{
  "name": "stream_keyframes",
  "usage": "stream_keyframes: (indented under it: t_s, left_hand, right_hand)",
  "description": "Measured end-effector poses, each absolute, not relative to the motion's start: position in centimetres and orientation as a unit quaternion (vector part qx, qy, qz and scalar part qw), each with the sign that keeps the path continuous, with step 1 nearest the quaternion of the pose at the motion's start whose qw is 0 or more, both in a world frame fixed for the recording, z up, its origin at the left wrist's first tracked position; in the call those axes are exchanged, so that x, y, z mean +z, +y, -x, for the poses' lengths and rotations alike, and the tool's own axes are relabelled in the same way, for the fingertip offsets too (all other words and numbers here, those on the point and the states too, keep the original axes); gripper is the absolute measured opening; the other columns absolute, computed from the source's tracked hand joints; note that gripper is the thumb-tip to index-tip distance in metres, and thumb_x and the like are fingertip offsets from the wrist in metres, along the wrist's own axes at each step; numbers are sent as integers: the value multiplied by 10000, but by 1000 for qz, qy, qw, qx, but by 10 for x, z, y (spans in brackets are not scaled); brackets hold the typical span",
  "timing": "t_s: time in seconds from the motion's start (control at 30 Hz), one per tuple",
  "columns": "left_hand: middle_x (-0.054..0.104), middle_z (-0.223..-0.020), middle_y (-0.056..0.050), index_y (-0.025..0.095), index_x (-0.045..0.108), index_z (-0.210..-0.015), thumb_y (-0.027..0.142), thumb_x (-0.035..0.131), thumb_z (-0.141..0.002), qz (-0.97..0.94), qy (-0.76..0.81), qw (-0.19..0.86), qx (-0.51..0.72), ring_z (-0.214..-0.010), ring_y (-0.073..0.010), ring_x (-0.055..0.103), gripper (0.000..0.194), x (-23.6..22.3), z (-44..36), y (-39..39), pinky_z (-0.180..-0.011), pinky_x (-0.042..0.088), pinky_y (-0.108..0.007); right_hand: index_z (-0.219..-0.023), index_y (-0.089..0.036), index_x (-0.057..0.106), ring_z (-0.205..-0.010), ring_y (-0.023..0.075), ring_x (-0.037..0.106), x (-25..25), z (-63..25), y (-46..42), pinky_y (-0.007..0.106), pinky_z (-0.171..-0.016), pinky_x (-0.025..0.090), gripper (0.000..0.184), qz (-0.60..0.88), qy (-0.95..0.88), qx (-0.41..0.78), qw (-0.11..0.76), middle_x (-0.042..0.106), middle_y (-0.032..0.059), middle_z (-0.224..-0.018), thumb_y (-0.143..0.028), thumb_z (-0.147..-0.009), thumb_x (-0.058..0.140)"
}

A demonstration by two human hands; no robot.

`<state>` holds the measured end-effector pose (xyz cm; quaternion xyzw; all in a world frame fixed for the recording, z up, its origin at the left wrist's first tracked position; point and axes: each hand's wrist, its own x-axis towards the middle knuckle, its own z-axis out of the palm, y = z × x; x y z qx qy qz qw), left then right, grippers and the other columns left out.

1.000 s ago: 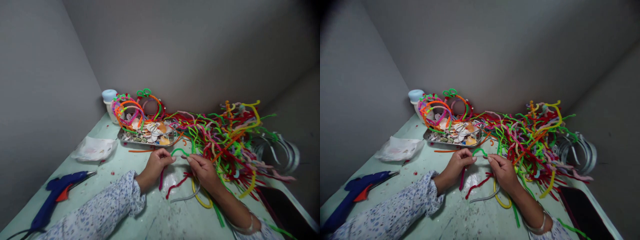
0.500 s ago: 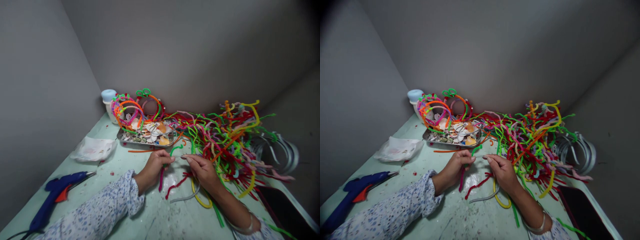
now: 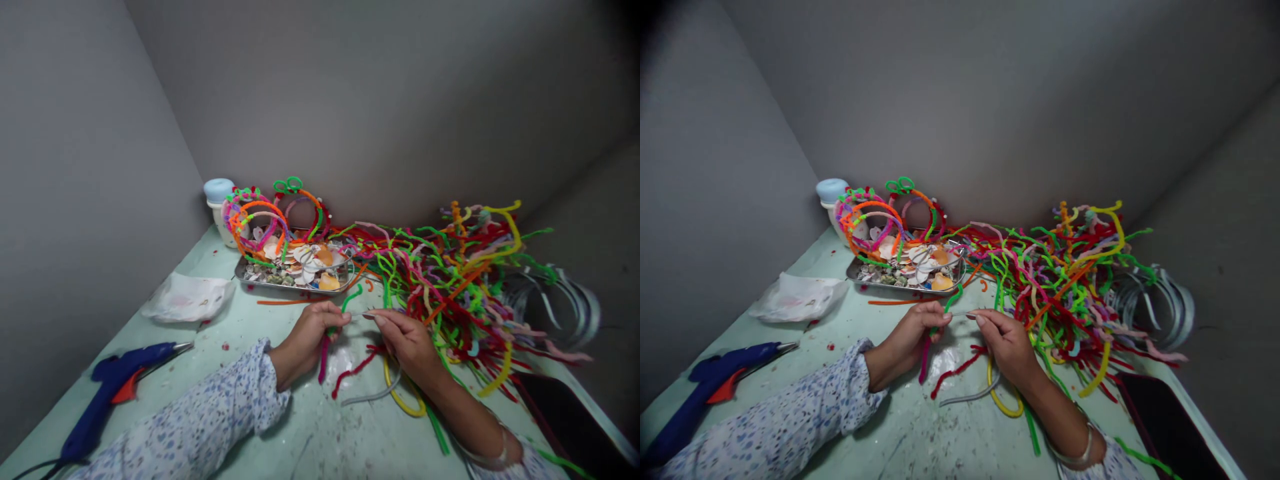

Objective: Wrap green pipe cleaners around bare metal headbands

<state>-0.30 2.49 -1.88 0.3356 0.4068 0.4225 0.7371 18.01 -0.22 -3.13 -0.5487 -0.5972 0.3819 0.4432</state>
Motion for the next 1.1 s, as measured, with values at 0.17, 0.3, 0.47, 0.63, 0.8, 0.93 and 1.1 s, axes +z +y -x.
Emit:
stream_keyframes:
  t_s: [0.17, 0.3, 0.47, 0.63, 0.8, 0.93, 1.1]
  left_hand:
    - [450, -575, 48, 159, 530, -664, 259, 740, -639, -380, 401, 714, 429, -499, -62, 373, 233, -22, 2, 22, -486, 270, -218]
    - [482, -650, 46, 173, 544, -821, 315, 738, -680, -456, 419, 655, 433, -557, -78, 406, 278, -24, 2, 19, -529, 310, -221]
    - [515, -810, 4, 184, 538, -945, 250, 643, -772, -572, 458, 490, 471, -718, -126, 482, 213, -21, 3, 13, -680, 409, -260]
    - [534, -916, -38, 193, 563, -920, 160, 610, -799, -695, 446, 275, 493, -842, -162, 513, 134, -18, 5, 7, -777, 425, -291]
    - [546, -909, -53, 191, 597, -890, 122, 579, -823, -716, 433, 230, 497, -896, -178, 539, 98, -19, 6, 7, -812, 441, -306]
    - [578, -906, -58, 186, 611, -912, 106, 571, -825, -727, 426, 215, 493, -894, -180, 554, 124, -21, 6, 8, -806, 451, -309]
    - [603, -904, -59, 177, 630, -929, 116, 595, -818, -731, 417, 200, 501, -881, -177, 572, 132, -25, 6, 10, -795, 466, -307]
  right_hand:
    - [-939, -151, 732, -437, 106, 374, -29, -178, 0, 231, -418, 284, 361, 550, -577, 398, 454, 480, -29, -499, -454, -830, 568]
    - [-921, -138, 726, -428, 108, 355, -27, -177, 2, 232, -417, 260, 383, 555, -547, 424, 461, 431, -46, -463, -471, -806, 574]
    - [-898, -134, 719, -435, 110, 352, -25, -177, 1, 236, -431, 254, 381, 558, -538, 431, 461, 423, -48, -466, -472, -799, 577]
    - [-907, -139, 710, -447, 117, 364, -24, -177, 1, 243, -447, 270, 380, 563, -542, 430, 453, 423, -47, -471, -476, -807, 565]
    - [-911, -131, 705, -448, 116, 348, -25, -176, 1, 242, -446, 261, 390, 570, -537, 430, 449, 397, -53, -463, -477, -805, 560]
    - [-927, -129, 705, -450, 112, 345, -28, -177, 1, 241, -449, 263, 391, 564, -542, 428, 453, 400, -54, -466, -474, -816, 558]
    - [-957, -128, 705, -451, 109, 352, -31, -178, 2, 237, -443, 258, 394, 553, -544, 432, 461, 427, -48, -485, -471, -824, 564]
